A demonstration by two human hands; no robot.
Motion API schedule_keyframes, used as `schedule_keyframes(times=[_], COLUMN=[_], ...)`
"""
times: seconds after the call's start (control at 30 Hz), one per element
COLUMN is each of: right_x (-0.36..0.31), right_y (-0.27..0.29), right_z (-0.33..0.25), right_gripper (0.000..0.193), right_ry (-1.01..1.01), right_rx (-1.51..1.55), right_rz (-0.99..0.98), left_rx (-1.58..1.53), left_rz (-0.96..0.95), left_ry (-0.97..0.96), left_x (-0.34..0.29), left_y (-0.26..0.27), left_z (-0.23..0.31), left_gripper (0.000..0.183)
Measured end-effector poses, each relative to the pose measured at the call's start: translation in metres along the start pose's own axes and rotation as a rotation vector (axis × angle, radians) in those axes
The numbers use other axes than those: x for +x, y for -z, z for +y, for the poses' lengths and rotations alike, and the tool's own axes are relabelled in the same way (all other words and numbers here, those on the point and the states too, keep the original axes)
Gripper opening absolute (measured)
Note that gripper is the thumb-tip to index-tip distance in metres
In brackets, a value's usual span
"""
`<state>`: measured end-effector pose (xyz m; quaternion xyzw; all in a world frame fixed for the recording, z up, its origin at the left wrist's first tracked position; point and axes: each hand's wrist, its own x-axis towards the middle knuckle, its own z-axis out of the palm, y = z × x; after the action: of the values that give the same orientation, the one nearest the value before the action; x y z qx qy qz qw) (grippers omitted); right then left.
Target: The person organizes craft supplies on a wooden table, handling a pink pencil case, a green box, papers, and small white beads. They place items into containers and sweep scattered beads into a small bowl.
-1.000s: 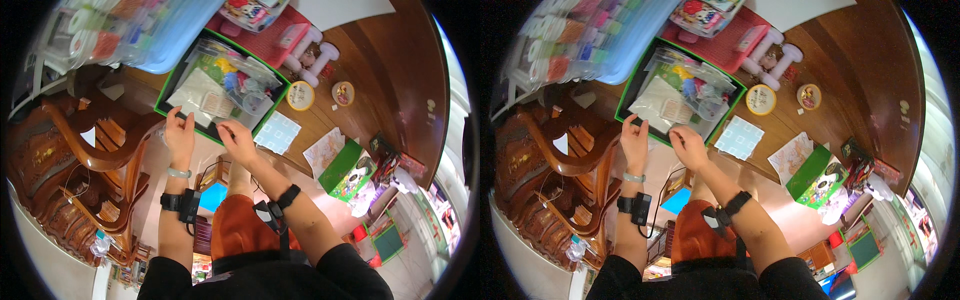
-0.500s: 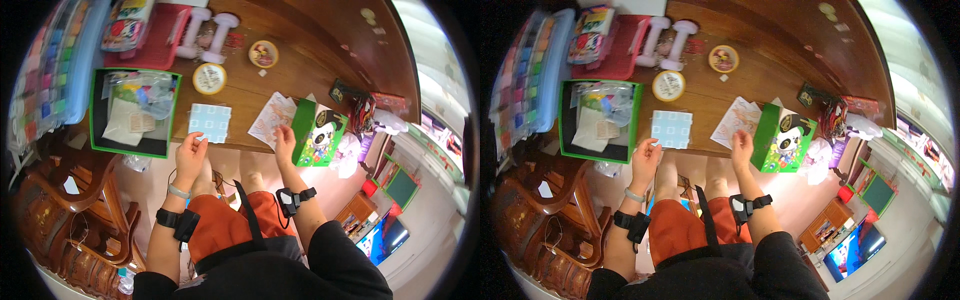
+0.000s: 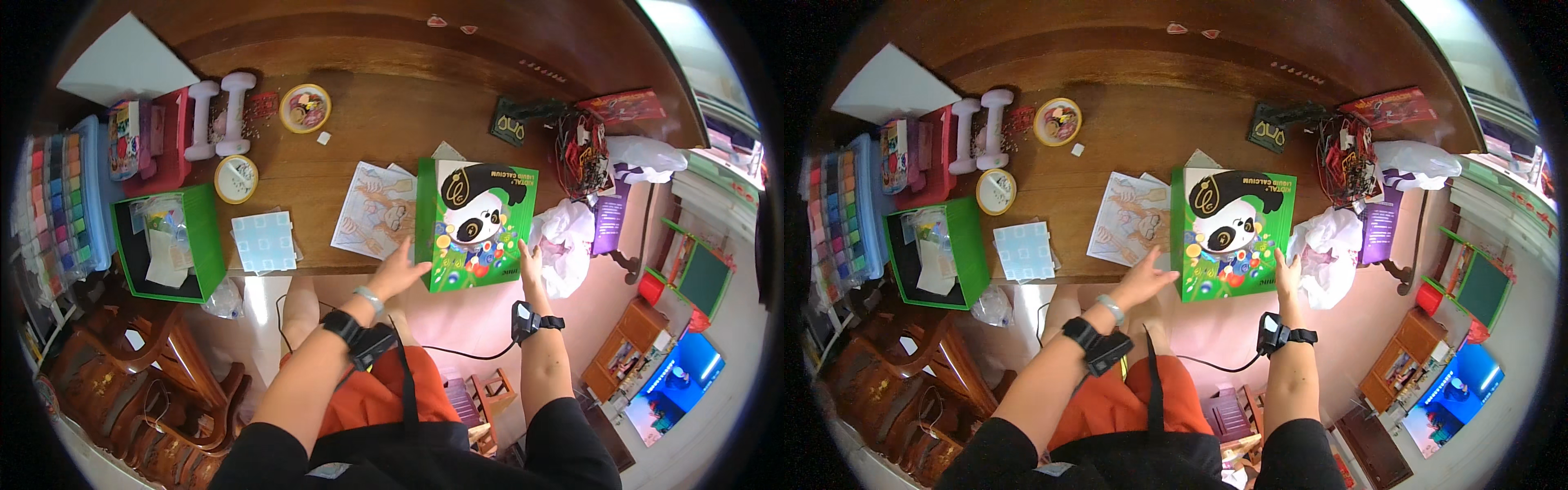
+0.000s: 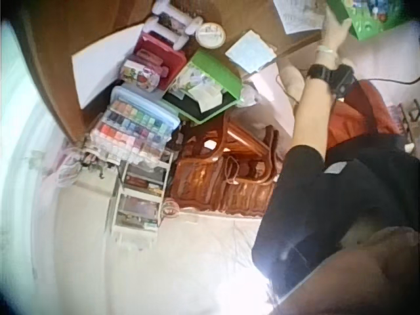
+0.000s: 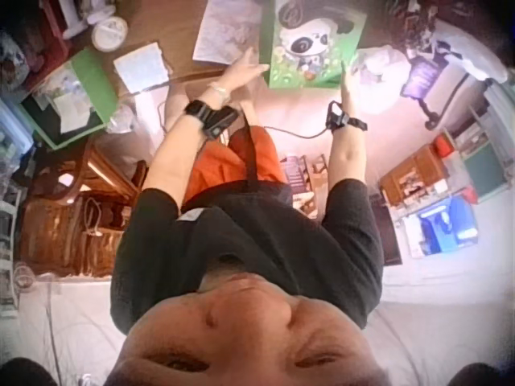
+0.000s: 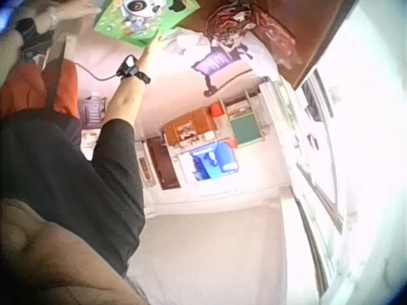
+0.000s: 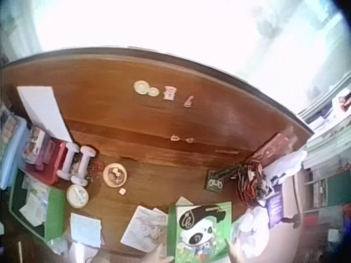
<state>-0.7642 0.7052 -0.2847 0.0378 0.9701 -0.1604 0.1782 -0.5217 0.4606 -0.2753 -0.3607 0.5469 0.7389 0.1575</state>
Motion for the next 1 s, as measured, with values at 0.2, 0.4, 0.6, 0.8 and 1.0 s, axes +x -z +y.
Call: schedule_keyframes(times=[0.2, 0.4, 0.6, 0.8, 1.0], right_x=[-0.03, -0.106, -0.187, -0.197, -0.147], right_y=[0.016, 0.04, 0.053, 0.036, 0.052], right_z=[-0.048, -0.053, -0.127, -0.185, -0.208], right_gripper=[0.046, 0.047, 0.06, 0.095, 0.104], right_ry=[-0.049, 0.313, 0.77, 0.689, 0.826], right_rx=[0.32, 0.432, 0.508, 0.372, 0.124], right_rz=[-0.294, -0.247, -0.371, -0.314, -0.389], left_rx=[-0.178, -0.638, -0.911, -1.064, -0.993], left_rz=[-0.016, 0.096, 0.413, 0.449, 0.368], left_ry=[0.051, 0.106, -0.035, -0.118, -0.229], left_x=[0.034, -0.019, -0.071, -0.085, -0.036], left_y=[-0.036, 0.001, 0.062, 0.098, 0.083], left_z=[0.015, 0.015, -0.012, -0.013, -0.004], left_gripper=[0.09, 0.041, 0.071, 0.067, 0.069])
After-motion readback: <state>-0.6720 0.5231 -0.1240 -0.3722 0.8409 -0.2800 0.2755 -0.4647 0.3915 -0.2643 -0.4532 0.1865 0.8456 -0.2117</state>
